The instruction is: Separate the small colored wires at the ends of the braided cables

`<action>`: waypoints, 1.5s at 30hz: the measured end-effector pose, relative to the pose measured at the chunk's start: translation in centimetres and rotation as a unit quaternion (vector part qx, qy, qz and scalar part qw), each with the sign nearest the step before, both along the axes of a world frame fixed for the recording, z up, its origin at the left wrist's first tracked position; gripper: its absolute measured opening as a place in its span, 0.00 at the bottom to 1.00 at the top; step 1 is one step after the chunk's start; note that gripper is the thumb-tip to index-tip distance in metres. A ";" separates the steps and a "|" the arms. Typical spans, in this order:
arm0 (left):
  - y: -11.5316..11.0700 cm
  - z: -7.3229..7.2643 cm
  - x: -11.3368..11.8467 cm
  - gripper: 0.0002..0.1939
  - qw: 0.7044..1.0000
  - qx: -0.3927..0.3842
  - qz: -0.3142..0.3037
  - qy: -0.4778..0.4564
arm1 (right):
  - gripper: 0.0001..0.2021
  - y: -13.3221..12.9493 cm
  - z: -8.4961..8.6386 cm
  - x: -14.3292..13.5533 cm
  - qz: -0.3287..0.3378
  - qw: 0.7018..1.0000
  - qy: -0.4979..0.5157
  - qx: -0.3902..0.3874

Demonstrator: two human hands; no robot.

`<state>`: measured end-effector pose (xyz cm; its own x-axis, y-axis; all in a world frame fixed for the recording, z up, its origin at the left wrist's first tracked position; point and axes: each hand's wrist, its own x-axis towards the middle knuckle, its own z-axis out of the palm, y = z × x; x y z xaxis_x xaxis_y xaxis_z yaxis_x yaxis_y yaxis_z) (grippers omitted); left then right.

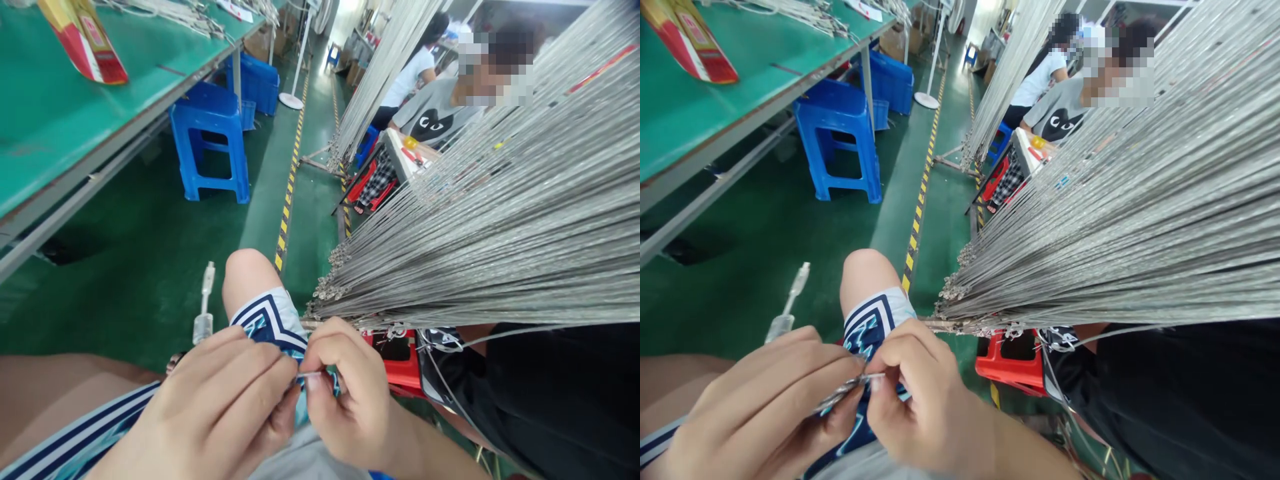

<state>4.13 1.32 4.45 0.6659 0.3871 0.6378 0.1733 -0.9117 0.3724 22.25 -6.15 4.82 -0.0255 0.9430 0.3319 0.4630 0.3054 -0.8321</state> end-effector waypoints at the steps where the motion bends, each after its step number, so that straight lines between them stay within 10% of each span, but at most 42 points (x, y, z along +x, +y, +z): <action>1: 0.0 -0.1 0.0 0.10 1.000 0.027 0.005 0.004 | 0.04 -0.2 -0.1 -0.4 -0.022 0.998 0.048 -0.040; 6: 0.3 -0.5 -0.1 0.10 0.996 0.082 -0.005 0.023 | 0.06 -0.4 -0.3 -1.6 -0.016 0.887 0.346 -0.307; 11: 0.4 -0.2 -0.1 0.06 0.998 0.061 0.008 0.008 | 0.05 -0.2 0.9 -0.2 -0.009 0.979 0.127 -0.162; 20: 0.8 0.2 0.4 0.06 1.000 0.005 0.004 0.024 | 0.06 0.8 1.9 1.2 0.062 0.992 -0.096 -0.059; 35: 1.0 0.4 0.5 0.08 0.999 0.031 -0.003 0.041 | 0.06 1.7 1.4 1.2 0.032 0.964 0.156 -0.213; 45: 0.9 0.3 0.8 0.11 0.993 -0.111 -0.039 0.027 | 0.06 4.4 1.9 2.5 0.094 0.988 0.067 -0.098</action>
<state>4.89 2.19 4.77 0.7301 0.4592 0.5060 0.1298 -0.8203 0.5571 24.77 -1.77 6.76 -0.1751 0.9722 0.1554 0.2954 0.2025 -0.9337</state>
